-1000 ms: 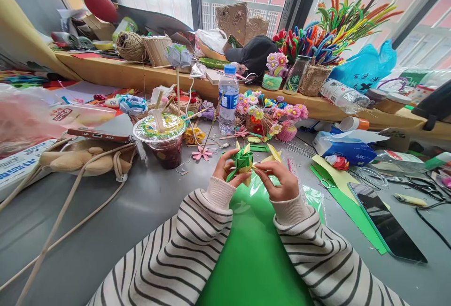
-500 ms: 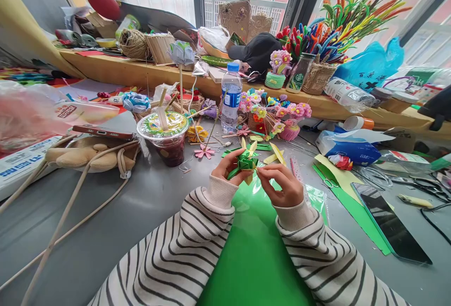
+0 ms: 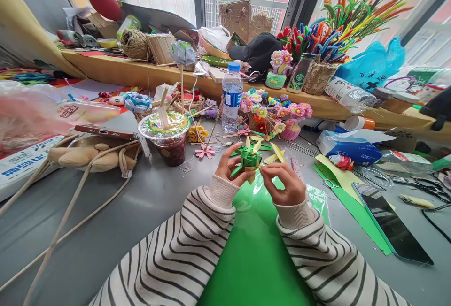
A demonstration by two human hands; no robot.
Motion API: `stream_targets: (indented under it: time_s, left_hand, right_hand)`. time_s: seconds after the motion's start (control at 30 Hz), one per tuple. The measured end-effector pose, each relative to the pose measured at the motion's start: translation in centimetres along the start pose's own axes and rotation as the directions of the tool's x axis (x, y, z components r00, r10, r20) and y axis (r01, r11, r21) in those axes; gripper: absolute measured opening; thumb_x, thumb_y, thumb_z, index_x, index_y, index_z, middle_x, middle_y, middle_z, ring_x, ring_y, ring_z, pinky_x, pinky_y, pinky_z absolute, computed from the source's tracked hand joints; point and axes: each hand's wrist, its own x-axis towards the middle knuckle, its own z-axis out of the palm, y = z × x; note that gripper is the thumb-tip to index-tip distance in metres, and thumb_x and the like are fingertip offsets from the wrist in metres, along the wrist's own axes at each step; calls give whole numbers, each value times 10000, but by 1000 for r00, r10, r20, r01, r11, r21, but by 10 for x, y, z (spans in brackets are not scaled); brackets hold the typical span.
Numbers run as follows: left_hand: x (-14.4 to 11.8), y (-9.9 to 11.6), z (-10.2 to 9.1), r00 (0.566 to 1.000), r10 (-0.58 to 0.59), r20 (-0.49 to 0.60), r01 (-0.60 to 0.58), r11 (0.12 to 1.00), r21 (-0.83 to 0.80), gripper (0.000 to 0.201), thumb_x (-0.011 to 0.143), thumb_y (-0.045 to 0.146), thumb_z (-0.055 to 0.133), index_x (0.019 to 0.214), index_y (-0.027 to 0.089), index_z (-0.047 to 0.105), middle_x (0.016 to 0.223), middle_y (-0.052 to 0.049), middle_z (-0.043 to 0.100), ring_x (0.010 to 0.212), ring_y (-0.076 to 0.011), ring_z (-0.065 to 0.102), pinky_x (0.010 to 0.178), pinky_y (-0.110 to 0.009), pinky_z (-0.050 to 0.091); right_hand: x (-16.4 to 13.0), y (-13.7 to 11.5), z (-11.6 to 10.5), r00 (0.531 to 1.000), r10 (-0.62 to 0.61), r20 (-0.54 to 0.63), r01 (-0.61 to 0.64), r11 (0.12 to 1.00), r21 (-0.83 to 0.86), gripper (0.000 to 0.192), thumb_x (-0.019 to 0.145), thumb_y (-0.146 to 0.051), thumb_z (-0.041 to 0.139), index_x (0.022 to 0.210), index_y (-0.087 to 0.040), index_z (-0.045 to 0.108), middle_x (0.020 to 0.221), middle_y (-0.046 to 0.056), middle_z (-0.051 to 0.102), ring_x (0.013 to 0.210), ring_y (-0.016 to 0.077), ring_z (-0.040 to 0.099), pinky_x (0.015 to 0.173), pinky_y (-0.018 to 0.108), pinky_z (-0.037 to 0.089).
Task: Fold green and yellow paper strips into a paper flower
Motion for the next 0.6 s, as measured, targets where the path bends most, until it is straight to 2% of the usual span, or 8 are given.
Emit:
stream_targets:
  time_s: [0.1, 0.2, 0.27, 0.33, 0.43, 0.6]
  left_hand:
    - [2, -2, 0, 997, -80, -2, 80, 993, -87, 840, 500, 137, 688, 1195, 272, 236, 841, -7, 582, 691, -120, 601, 698, -261, 470]
    - [4, -4, 0, 987, -161, -29, 158, 983, -91, 911, 462, 152, 711, 1214, 253, 208, 705, 22, 580, 598, -139, 607, 594, -272, 493]
    - [4, -3, -1, 978, -205, -46, 201, 976, -78, 811, 481, 195, 705, 1176, 203, 286, 620, 27, 575, 580, -159, 608, 545, -277, 496]
    - [5, -2, -2, 972, -225, -62, 221, 973, -67, 593, 525, 254, 678, 1048, 147, 422, 610, 0, 593, 568, -160, 608, 539, -276, 496]
    - [5, 1, -4, 978, -184, -94, 179, 982, -59, 363, 569, 287, 643, 870, 125, 521, 640, -22, 611, 581, -148, 610, 560, -259, 495]
    - [3, 4, -2, 989, -90, -116, 87, 996, -25, 279, 571, 252, 641, 826, 153, 583, 621, 6, 610, 550, -117, 597, 557, -236, 495]
  right_hand:
    - [1, 0, -2, 991, 133, -7, -133, 991, 23, 96, 686, -145, 538, 749, -194, 591, 704, 24, 580, 613, 105, 544, 511, 240, 482]
    - [0, 4, -1, 968, 248, -45, -245, 967, 73, 63, 676, -196, 552, 724, -194, 593, 697, 21, 592, 623, 112, 550, 500, 243, 492]
    - [-1, 8, 0, 943, 327, -62, -320, 942, 97, 79, 662, -241, 565, 711, -187, 596, 683, 17, 600, 604, 111, 557, 493, 242, 494]
    - [-2, 11, 0, 908, 414, -61, -407, 909, 93, 121, 649, -283, 575, 709, -180, 600, 666, 13, 606, 563, 104, 560, 493, 244, 496]
    - [-2, 13, 0, 871, 488, -59, -483, 872, 84, 167, 641, -319, 577, 722, -177, 606, 665, 16, 616, 517, 99, 559, 498, 250, 496]
    - [-2, 13, -1, 885, 464, -39, -461, 884, 74, 169, 654, -325, 563, 729, -182, 611, 669, 16, 620, 515, 96, 561, 507, 242, 490]
